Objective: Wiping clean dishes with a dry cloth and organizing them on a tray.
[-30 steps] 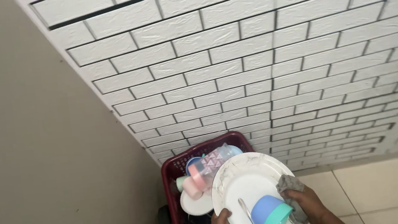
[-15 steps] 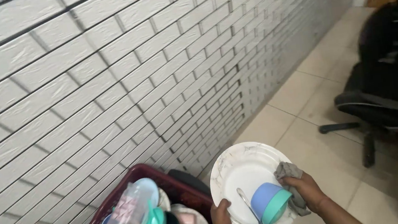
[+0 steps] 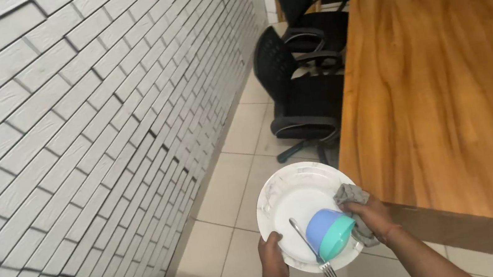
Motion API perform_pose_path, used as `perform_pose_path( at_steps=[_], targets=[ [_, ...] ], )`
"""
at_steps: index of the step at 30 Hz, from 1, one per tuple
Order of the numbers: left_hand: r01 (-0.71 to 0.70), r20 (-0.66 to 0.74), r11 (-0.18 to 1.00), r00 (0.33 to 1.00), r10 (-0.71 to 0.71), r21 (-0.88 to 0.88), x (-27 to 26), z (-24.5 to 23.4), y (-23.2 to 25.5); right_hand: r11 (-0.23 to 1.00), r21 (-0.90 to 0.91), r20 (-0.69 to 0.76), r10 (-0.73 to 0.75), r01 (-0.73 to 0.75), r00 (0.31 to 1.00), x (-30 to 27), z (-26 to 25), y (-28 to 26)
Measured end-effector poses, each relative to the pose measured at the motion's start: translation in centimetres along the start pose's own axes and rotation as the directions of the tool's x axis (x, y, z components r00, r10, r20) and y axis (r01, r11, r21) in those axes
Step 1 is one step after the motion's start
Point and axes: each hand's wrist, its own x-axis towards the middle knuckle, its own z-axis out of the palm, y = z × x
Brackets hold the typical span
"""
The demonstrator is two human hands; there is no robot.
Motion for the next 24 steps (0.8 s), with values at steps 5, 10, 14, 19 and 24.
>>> perform_pose_path(
  at_steps=[5,10,14,19,24],
  targets=[
    [0.059,0.012,0.998,0.998,-0.059,0.029,0.7,11.0,-3.7,0.991,0.123,-0.037,0.048,-0.043,0.998,3.6,-10.0,-1.0],
    [-0.001,0.044,1.000,0.999,0.000,0.010,2.3,19.2,-7.7,0.983,0.176,-0.055,-0.044,0.053,0.998,5.5,-17.9,-3.4],
    [-0.152,0.101,0.979,0.985,0.139,0.137,4.5,24.8,-9.7,0.989,0.145,-0.112,0.002,0.014,0.994,7.9,-22.8,-4.6],
    [-0.232,0.149,0.927,0.969,0.196,0.293,6.9,31.6,-10.8,0.973,0.191,-0.196,-0.092,0.130,0.976,10.5,-28.1,-5.3],
    [-0.231,0.196,0.893,0.967,0.165,0.386,8.6,37.3,-12.5,0.970,0.239,-0.248,0.015,0.046,0.969,10.8,-31.8,-7.4]
  ],
)
